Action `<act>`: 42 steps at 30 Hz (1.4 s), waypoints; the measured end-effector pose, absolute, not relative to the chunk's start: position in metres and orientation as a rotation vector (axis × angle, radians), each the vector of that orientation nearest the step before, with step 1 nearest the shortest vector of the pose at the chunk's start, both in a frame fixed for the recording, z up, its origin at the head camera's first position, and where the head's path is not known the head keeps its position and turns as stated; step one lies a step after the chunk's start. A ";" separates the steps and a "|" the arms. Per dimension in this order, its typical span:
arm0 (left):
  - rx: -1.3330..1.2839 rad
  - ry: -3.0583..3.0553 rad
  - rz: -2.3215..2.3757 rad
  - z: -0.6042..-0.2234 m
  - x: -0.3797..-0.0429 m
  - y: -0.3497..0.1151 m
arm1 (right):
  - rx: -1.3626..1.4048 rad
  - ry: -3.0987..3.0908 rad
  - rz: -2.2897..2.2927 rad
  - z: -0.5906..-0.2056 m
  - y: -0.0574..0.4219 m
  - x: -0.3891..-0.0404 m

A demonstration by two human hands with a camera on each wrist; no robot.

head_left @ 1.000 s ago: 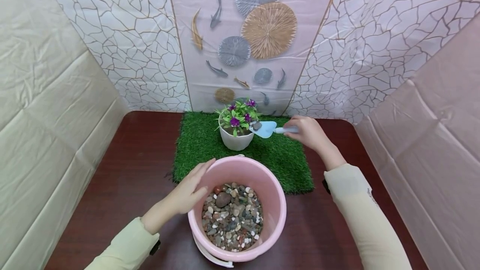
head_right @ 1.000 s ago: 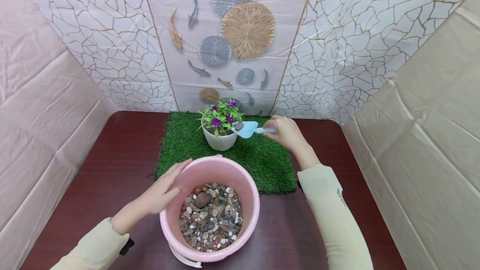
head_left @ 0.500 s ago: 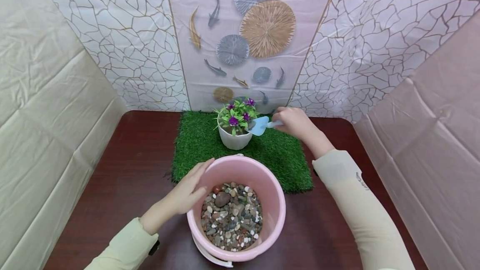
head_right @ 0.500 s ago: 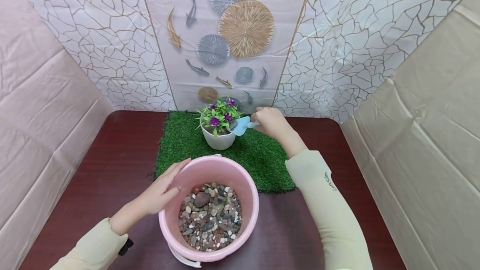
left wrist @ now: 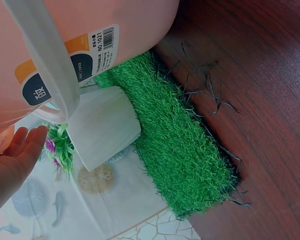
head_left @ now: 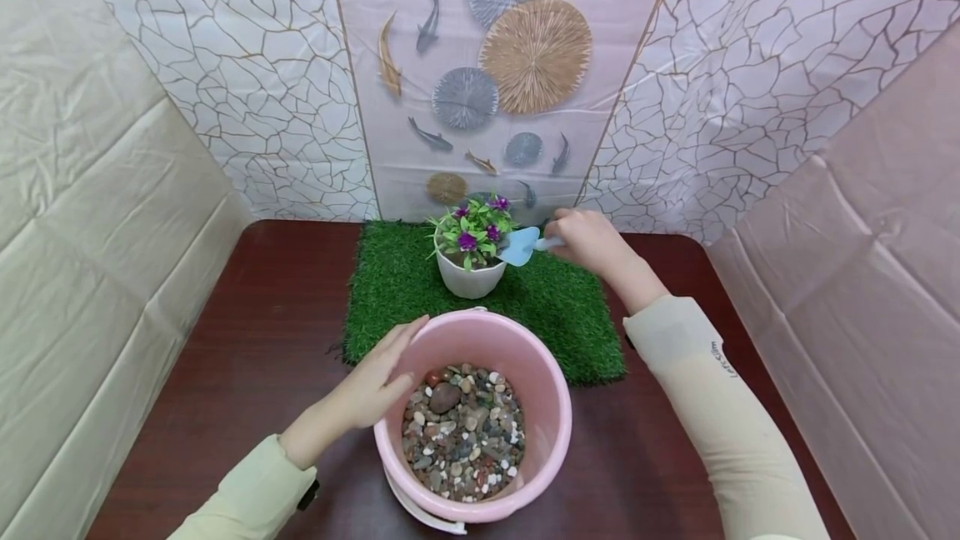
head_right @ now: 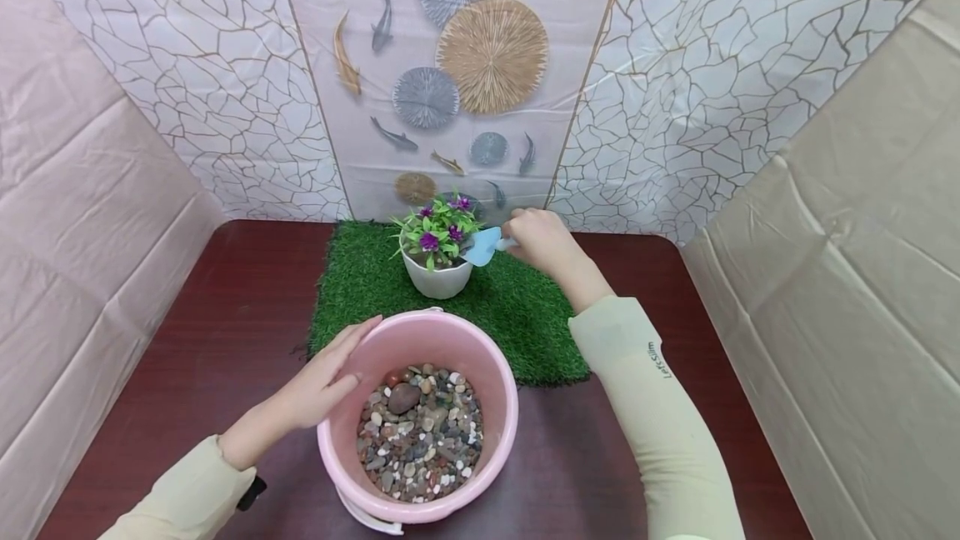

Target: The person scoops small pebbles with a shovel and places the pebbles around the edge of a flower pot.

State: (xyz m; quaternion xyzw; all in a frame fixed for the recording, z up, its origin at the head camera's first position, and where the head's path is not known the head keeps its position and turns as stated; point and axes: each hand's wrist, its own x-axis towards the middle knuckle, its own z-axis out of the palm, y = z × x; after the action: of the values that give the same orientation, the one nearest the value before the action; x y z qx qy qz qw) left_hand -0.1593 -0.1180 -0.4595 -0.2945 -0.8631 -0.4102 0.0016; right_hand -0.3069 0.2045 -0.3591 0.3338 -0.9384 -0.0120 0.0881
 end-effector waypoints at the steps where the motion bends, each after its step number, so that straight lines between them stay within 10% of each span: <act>1: -0.926 -2.708 -1.285 -0.459 -0.160 -0.118 | 0.986 -2.793 -0.052 -0.358 0.204 -0.307; 23: -0.938 -2.666 -1.267 -0.458 -0.163 -0.118 | 0.886 -2.774 0.050 -0.352 0.219 -0.297; 42: -0.899 -2.723 -1.302 -0.458 -0.155 -0.117 | 0.959 -2.441 0.332 -0.352 0.238 -0.216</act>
State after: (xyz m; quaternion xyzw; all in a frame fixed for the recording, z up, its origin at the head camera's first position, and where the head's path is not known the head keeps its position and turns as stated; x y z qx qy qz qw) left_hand -0.1553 -0.1169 -0.4582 -0.2854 -0.8646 -0.4135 -0.0038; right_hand -0.2162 0.2382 -0.3521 0.3515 -0.8949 0.1219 0.2467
